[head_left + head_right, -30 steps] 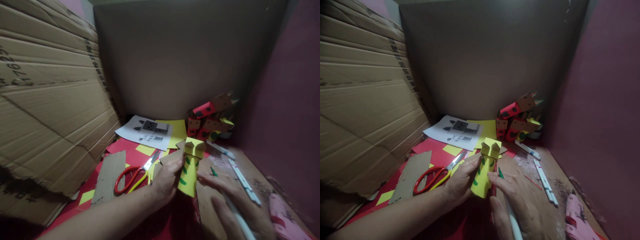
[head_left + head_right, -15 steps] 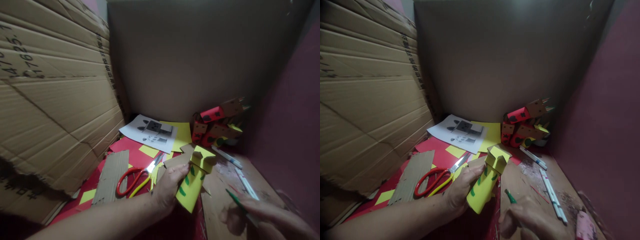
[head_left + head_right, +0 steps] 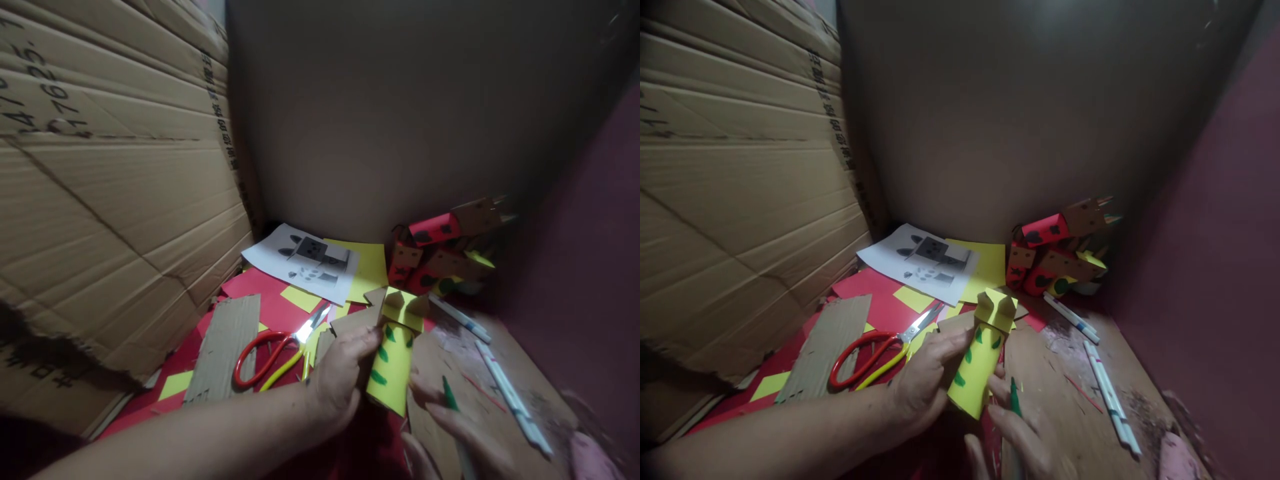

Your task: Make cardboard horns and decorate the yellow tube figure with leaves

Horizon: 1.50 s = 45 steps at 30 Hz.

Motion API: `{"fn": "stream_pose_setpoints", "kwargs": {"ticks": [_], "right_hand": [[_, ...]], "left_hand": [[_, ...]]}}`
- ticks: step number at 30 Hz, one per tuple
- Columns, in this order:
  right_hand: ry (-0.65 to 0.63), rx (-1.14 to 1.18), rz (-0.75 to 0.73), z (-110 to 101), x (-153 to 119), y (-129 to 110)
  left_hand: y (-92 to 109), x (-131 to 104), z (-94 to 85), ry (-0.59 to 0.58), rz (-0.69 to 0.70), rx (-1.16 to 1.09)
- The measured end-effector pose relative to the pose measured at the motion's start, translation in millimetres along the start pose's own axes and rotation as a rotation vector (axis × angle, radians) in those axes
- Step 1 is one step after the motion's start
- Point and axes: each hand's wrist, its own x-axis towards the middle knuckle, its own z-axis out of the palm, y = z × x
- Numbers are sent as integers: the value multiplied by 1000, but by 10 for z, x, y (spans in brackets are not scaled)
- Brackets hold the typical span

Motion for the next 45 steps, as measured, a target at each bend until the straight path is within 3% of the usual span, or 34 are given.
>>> {"fn": "stream_pose_setpoints", "kwargs": {"ticks": [2, 5, 8, 15, 21, 26, 36, 45], "right_hand": [[-39, -8, -155, 34, -3, 52], [22, 21, -5, 138, -25, 18], [170, 18, 121, 265, -56, -115], [218, -12, 111, 346, -94, -234], [273, -29, 101, 366, -44, -259], [241, -4, 107, 362, -44, -282], [171, -233, 89, 274, -29, -311], [172, -187, 117, 292, -45, -293]], "left_hand": [[0, -7, 7, 2, 15, -3], [9, -13, 11, -14, 24, -13], [21, -19, 7, -34, 34, -20], [47, -8, -2, -87, 60, -9], [30, 14, -48, -55, 85, -13], [6, 11, -63, -55, 115, -18], [97, 4, -16, -109, 65, -42], [70, 32, -34, -119, 58, -73]]}}
